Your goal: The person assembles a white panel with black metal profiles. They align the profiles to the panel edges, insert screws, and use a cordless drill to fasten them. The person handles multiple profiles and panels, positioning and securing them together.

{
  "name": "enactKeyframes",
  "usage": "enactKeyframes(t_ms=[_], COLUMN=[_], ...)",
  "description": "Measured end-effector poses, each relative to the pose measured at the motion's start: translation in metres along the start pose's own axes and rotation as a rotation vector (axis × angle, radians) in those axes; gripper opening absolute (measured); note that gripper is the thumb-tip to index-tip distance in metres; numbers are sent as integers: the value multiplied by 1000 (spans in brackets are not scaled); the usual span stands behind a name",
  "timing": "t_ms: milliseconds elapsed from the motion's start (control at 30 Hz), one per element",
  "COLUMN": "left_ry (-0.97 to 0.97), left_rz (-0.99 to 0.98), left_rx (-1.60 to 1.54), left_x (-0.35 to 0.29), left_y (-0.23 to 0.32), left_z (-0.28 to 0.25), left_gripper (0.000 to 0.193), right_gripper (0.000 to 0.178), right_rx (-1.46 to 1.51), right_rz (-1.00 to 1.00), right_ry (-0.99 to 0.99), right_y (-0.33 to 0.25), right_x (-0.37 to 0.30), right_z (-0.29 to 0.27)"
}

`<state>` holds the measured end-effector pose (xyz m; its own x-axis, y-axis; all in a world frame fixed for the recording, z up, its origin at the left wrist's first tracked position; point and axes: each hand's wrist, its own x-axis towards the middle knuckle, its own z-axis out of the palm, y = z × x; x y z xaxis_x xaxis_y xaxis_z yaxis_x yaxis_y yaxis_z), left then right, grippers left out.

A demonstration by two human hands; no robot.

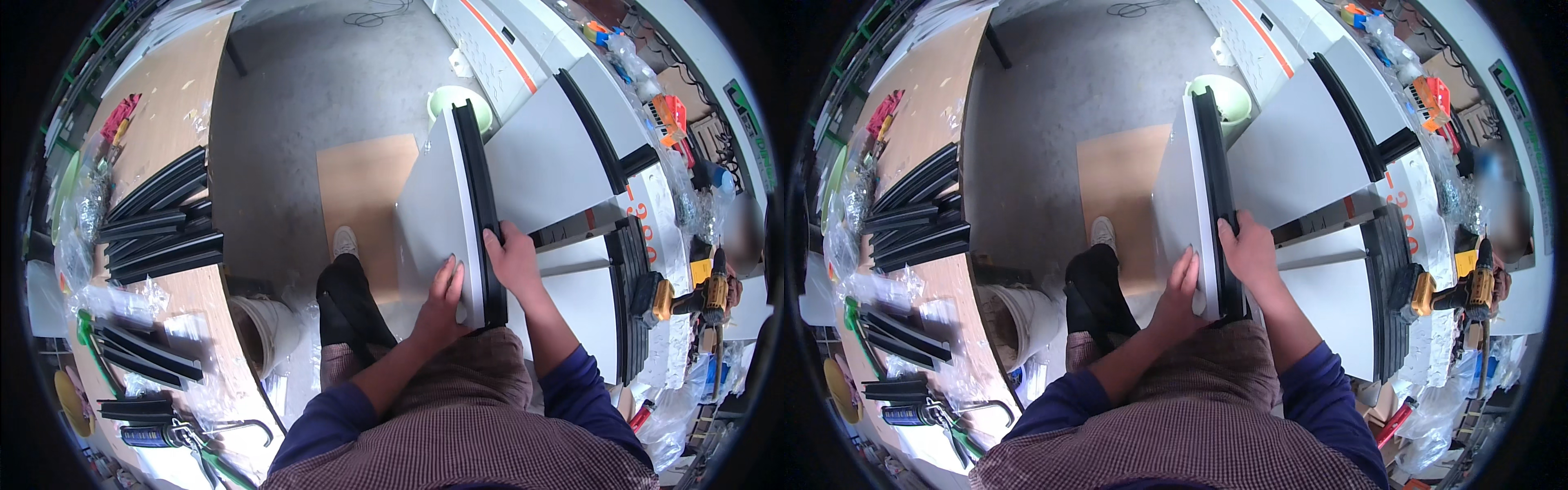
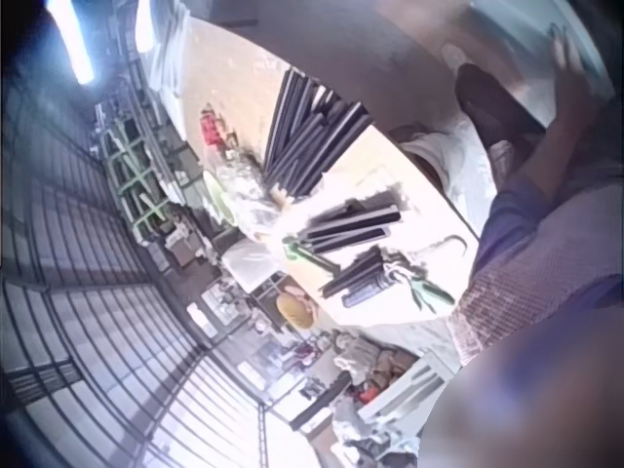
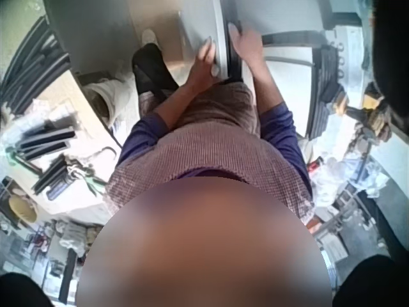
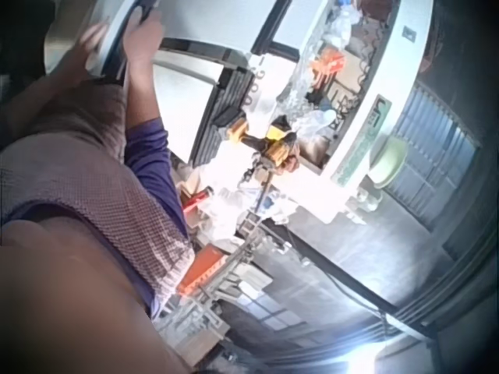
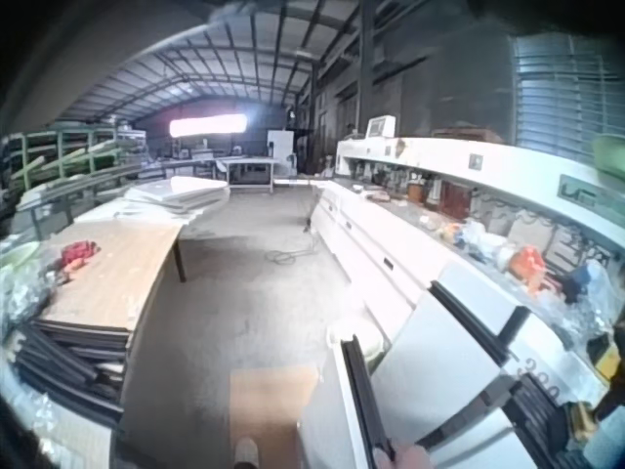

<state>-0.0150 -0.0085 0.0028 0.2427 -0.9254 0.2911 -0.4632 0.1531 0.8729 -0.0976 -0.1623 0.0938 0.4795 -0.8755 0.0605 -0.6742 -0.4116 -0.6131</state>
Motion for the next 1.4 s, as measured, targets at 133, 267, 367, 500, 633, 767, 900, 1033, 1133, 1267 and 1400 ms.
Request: enactKeyframes(t_ms=[133, 267, 367, 500, 633, 767, 900, 1033, 1133, 1267, 1400], left_ry=[-25, -21, -29, -67, -84, -60, -54, -14, 18, 27, 8], left_rz=[-33, -31, -38, -73, -88, -102, -100, 25, 111, 153, 213], left_rx=[13, -30, -54, -15, 10, -10, -11, 28, 22, -7, 19], left_x=[3, 2, 1, 1, 0, -2, -4, -5, -6, -6, -1], left_y=[-1, -2, -3, -1, 1, 0, -3, -7, -8, -6, -4], left_z=[-1, 0, -3, -6, -6, -3, 0, 1, 1, -3, -6], left_gripper=[123, 121, 122, 126, 127, 121, 121, 117, 104, 90, 87], right_gripper=[38, 48, 45, 40, 40, 41, 42, 41, 39, 36, 38], right_rx=[-82, -128, -41, 32, -47, -124, -158, -139, -122, -90, -42], right_rz=[-71, -135, -143, -145, -152, -142, -129, -78, -30, -68, -51], right_ry=[-76, -113, -127, -110, -96, -44, -14, -37, -68, -16, -26], right_y=[-13, -14, -9, -6, -11, -17, -23, -27, -28, -31, -36], right_x=[-1, 2, 5, 5, 3, 0, -3, -5, -5, -7, -7], right_z=[-15, -14, -12, -10, -9, -5, -1, -3, -3, -1, -2])
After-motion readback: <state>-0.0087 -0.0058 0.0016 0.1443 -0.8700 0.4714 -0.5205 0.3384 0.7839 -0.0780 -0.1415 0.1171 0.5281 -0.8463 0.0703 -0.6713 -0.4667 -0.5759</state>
